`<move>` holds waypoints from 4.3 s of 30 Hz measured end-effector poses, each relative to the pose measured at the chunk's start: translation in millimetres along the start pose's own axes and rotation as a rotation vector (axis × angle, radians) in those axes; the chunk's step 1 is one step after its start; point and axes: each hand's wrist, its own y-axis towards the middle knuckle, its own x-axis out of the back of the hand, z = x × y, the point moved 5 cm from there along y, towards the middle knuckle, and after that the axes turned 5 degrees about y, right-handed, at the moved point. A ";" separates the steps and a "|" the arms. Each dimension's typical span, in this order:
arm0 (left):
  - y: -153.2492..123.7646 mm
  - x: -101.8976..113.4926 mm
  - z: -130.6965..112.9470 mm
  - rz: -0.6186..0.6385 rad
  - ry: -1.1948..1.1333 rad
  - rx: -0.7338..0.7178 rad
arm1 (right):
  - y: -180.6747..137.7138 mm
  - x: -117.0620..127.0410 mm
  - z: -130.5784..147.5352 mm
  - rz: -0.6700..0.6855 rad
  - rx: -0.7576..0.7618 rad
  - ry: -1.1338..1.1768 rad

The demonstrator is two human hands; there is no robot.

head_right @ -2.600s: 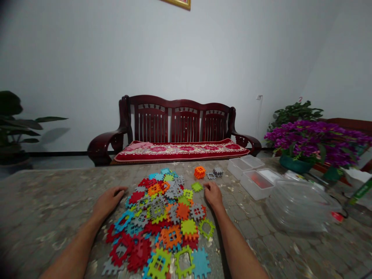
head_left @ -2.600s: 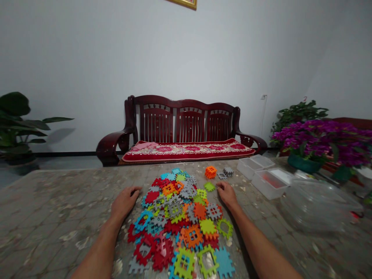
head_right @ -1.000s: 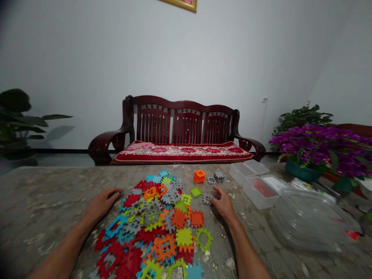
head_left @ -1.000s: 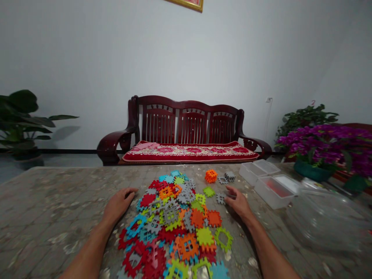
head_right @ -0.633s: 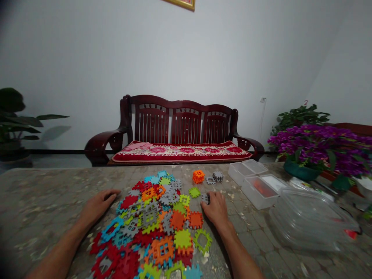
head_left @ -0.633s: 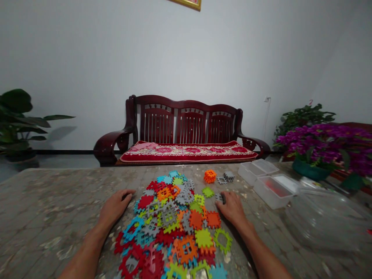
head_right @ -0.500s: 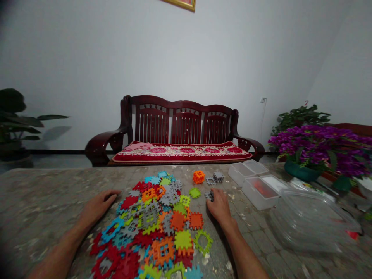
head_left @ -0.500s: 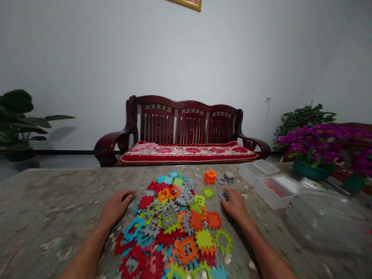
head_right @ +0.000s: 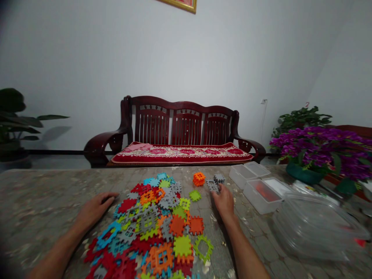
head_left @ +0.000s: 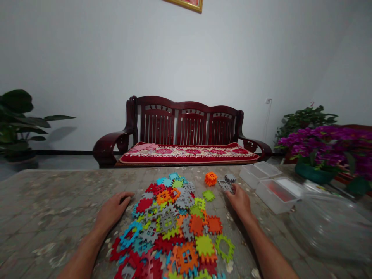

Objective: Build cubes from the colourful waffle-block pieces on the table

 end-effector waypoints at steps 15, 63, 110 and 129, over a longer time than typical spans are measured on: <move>2.6 -4.3 6.6 0.003 -0.010 0.008 | 33.0 -26.6 7.7 -0.059 -0.053 -0.038; 1.4 -3.0 5.3 -0.026 -0.026 -0.005 | 19.6 -23.7 38.8 0.039 -0.010 -0.302; -1.7 1.8 -4.4 0.015 0.053 0.000 | 8.4 -17.5 37.2 -0.224 0.303 0.090; -4.1 -0.8 -5.0 0.001 0.037 -0.025 | -75.0 -23.2 170.9 0.534 0.370 -0.029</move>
